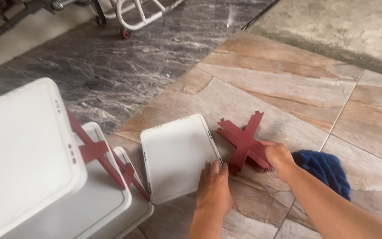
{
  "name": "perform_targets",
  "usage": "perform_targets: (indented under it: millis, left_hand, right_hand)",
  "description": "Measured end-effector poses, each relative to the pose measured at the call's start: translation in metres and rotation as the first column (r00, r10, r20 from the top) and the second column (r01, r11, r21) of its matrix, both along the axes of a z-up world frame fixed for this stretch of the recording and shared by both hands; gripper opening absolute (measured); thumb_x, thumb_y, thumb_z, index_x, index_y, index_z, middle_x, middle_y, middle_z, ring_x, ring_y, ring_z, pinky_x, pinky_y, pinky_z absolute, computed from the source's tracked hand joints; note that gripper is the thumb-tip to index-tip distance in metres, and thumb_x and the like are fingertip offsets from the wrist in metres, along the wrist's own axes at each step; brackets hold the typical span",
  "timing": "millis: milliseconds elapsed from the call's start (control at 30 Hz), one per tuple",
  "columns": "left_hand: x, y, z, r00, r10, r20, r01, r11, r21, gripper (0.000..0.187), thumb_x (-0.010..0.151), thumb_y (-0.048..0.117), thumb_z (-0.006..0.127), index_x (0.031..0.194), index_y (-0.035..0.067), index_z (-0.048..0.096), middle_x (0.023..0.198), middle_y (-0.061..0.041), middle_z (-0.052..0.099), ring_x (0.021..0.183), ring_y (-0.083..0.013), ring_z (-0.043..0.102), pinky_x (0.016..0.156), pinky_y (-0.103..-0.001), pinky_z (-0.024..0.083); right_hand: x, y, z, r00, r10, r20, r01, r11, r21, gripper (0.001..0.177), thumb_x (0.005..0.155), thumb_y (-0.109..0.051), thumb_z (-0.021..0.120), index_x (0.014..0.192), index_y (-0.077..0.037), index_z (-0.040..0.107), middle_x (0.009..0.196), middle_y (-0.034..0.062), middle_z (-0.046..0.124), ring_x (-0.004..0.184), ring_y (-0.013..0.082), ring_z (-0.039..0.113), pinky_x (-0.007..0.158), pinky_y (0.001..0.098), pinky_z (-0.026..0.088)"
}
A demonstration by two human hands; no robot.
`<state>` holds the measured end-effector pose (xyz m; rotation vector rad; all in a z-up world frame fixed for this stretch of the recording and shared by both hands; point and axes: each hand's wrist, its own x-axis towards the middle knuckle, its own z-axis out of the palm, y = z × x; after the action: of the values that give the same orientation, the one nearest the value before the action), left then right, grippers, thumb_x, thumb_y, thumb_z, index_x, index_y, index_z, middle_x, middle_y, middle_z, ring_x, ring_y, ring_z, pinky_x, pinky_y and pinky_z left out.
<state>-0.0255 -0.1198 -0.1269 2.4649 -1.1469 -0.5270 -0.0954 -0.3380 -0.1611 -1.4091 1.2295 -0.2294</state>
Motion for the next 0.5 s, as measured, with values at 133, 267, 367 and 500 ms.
perform_targets:
  millis: [133,267,367,500]
  left_hand:
    - [0.002,-0.011,-0.011,1.000,-0.002,0.019,0.002,1.000,0.006,0.065,0.088,0.001,0.064,0.149,0.005,0.042,0.159,-0.013,0.033,0.151,-0.0346,0.023,0.123,-0.043,0.022]
    - [0.007,-0.022,-0.009,0.999,0.006,0.038,-0.007,1.000,0.024,0.064,0.090,0.002,0.062,0.151,0.007,0.041,0.159,-0.012,0.035,0.152,-0.0339,0.024,0.123,-0.042,0.022]
    - [0.009,-0.028,-0.002,1.000,0.001,0.024,-0.003,0.996,0.084,0.071,0.089,0.001,0.064,0.153,0.010,0.037,0.162,-0.010,0.030,0.153,-0.0318,0.022,0.124,-0.040,0.020]
    - [0.009,-0.025,0.007,1.000,0.008,0.005,-0.009,0.990,0.141,0.076,0.088,-0.003,0.062,0.156,0.015,0.033,0.164,-0.006,0.026,0.154,-0.0292,0.018,0.125,-0.040,0.018]
  right_hand:
    - [-0.001,-0.007,-0.017,1.000,0.005,-0.004,-0.005,0.998,-0.058,0.052,0.090,-0.004,0.037,0.126,-0.009,0.075,0.112,0.0138,0.077,0.102,0.0225,0.069,0.089,0.0330,0.052]
    - [0.000,-0.009,-0.017,1.000,0.011,0.012,-0.010,0.997,-0.071,0.047,0.090,-0.011,0.045,0.124,-0.008,0.077,0.113,0.0150,0.079,0.104,0.0261,0.071,0.089,0.0358,0.053]
    - [-0.001,0.000,-0.005,0.977,-0.029,-0.212,-0.012,0.982,-0.190,0.047,0.088,-0.023,0.057,0.132,-0.021,0.072,0.129,0.0131,0.071,0.119,0.0294,0.064,0.098,0.0369,0.050]
    - [0.005,0.016,0.018,0.892,0.006,-0.453,-0.140,0.955,-0.263,0.062,0.084,-0.030,0.061,0.145,-0.042,0.055,0.156,0.0026,0.043,0.146,0.0377,0.027,0.112,0.0481,0.030]
